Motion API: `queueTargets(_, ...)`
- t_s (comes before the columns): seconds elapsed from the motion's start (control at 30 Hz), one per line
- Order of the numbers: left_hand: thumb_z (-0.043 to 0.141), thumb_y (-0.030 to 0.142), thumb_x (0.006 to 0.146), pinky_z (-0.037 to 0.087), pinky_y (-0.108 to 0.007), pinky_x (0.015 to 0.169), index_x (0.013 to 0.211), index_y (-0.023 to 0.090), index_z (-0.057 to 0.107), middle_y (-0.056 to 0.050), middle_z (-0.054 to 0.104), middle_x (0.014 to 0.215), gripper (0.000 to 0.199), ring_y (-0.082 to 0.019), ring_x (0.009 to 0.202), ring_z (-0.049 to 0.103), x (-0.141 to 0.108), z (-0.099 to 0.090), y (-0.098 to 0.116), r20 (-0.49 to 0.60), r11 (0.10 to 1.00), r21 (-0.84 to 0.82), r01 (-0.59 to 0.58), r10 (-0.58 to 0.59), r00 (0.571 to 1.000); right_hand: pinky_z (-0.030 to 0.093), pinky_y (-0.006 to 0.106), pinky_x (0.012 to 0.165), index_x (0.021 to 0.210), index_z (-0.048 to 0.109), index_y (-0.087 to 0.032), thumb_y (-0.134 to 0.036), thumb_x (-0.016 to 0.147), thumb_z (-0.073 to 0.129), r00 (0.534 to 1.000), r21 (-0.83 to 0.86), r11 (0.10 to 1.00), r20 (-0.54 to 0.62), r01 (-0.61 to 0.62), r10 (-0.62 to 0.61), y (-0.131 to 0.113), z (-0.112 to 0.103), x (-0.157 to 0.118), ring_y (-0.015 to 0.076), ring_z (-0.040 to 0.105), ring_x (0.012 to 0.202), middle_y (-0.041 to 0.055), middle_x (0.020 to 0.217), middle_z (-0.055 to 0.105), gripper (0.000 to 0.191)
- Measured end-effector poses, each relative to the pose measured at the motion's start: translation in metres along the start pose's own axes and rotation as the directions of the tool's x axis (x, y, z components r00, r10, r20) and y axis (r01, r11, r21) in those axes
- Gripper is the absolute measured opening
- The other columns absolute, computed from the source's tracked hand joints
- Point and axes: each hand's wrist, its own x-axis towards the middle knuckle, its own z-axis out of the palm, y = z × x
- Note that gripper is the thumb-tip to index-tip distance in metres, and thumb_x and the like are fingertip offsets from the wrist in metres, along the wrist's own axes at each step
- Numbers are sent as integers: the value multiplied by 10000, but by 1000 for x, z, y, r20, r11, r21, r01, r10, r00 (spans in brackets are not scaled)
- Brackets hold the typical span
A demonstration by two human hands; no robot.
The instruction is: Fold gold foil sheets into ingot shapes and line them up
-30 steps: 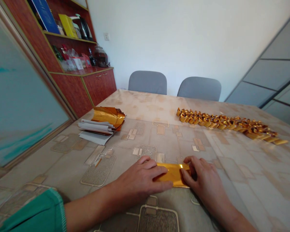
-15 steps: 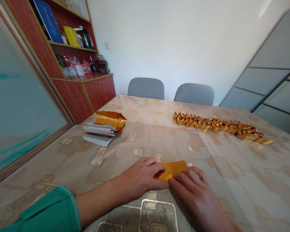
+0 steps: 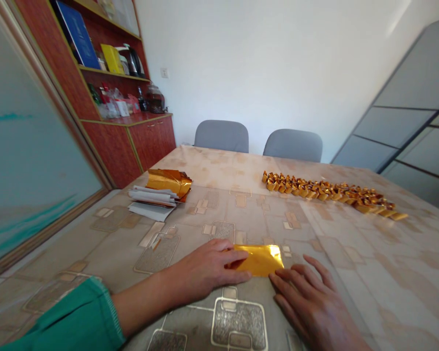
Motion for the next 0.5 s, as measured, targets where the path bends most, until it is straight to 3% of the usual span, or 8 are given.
queueTargets(0.17, 509, 219, 994, 426, -375, 1001, 1235, 308, 627, -39, 614, 1336, 283, -203, 1186, 557, -22, -3, -1, -63, 997, -72, 38, -43, 997, 281, 468, 1046, 1129, 656, -261, -260, 971, 526, 997, 8, 1000, 77, 28, -29, 5, 1, -3, 203, 647, 904, -14, 1013, 733, 204)
queueTargets(0.33, 517, 159, 975, 425, -404, 1027, 1277, 296, 596, -35, 612, 1355, 341, -210, 1223, 547, -44, -4, -3, -66, 993, -96, 75, -82, 994, 279, 526, 1054, 1102, 646, -270, -279, 975, 511, 989, 73, 997, 149, -29, 18, 2, 0, 2, 214, 644, 892, -3, 949, 702, 186)
queueTargets(0.5, 522, 118, 949, 377, -453, 1064, 1184, 276, 635, -27, 643, 1300, 304, -214, 1172, 573, -41, -6, 3, -34, 986, -96, 138, -141, 989, 328, 658, 961, 1304, 562, -348, -564, 878, 607, 973, -51, 998, 229, 30, -18, -10, -3, 12, 306, 635, 888, 54, 968, 691, 480)
